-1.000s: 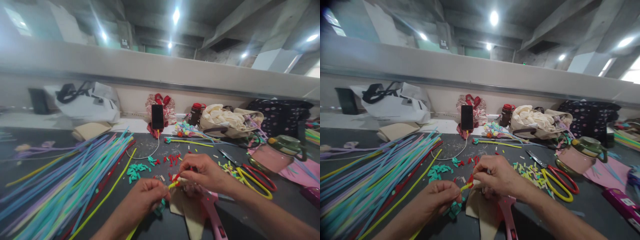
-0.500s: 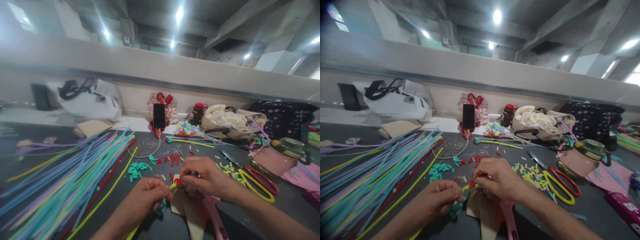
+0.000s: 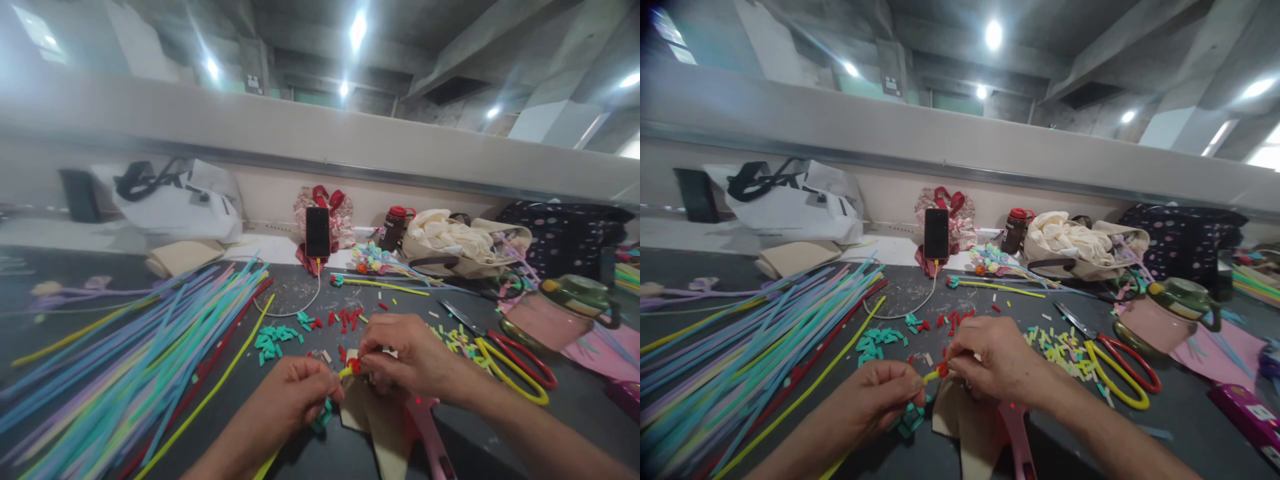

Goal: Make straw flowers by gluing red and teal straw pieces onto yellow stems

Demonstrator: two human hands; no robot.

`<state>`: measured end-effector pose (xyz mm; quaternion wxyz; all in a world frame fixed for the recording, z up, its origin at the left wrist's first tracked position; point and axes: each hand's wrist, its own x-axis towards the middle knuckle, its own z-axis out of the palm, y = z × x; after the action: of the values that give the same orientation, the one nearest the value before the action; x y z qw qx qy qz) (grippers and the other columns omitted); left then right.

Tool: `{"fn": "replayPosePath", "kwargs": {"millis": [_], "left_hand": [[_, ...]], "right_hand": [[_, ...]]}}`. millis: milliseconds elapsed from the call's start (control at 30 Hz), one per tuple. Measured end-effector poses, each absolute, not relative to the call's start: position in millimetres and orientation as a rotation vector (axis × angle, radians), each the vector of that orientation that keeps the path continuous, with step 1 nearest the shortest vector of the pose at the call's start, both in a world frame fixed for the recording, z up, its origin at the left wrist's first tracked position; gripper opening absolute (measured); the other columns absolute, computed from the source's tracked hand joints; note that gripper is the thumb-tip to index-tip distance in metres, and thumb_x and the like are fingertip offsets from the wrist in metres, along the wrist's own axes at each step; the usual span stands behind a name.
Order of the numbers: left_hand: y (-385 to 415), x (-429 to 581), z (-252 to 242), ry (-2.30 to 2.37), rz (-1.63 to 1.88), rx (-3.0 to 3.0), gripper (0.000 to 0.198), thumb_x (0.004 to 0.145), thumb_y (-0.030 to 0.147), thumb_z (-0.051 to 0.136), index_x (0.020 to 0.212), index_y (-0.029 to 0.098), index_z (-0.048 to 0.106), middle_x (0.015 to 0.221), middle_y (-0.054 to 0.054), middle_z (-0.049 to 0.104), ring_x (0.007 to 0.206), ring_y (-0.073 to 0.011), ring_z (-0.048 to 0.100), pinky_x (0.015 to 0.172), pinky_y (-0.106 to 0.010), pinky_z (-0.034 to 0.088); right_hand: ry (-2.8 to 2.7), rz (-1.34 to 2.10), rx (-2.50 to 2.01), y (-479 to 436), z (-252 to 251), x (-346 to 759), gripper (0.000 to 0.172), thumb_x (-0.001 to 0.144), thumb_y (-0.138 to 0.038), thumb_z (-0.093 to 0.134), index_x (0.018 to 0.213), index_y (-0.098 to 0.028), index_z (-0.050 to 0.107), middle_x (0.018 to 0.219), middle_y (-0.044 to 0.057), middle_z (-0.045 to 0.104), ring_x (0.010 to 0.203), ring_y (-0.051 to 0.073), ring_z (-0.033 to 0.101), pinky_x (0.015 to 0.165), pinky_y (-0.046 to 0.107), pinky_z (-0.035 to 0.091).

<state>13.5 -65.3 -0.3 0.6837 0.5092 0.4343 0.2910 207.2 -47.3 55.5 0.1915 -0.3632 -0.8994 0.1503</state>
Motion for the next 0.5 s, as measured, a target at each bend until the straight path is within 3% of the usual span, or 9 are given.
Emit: {"fn": "replayPosePath", "kwargs": {"millis": [500], "left_hand": [[-66.9,15.0,8.0,1.004,0.645,1.129,0.029,0.069,0.037,0.053,0.057,0.012,0.06,0.033,0.008,0.034,0.032,-0.0039,0.019,0.037,-0.022,0.008]], "right_hand": [[-2.546,0.271,-1.022,-50.8,53.0,205.5,0.009,0.075,-0.018,0.053,0.07,-0.016,0.061,0.064,0.0,0.06,0.061,0.011,0.053,0.057,0.02,0.036]]}}
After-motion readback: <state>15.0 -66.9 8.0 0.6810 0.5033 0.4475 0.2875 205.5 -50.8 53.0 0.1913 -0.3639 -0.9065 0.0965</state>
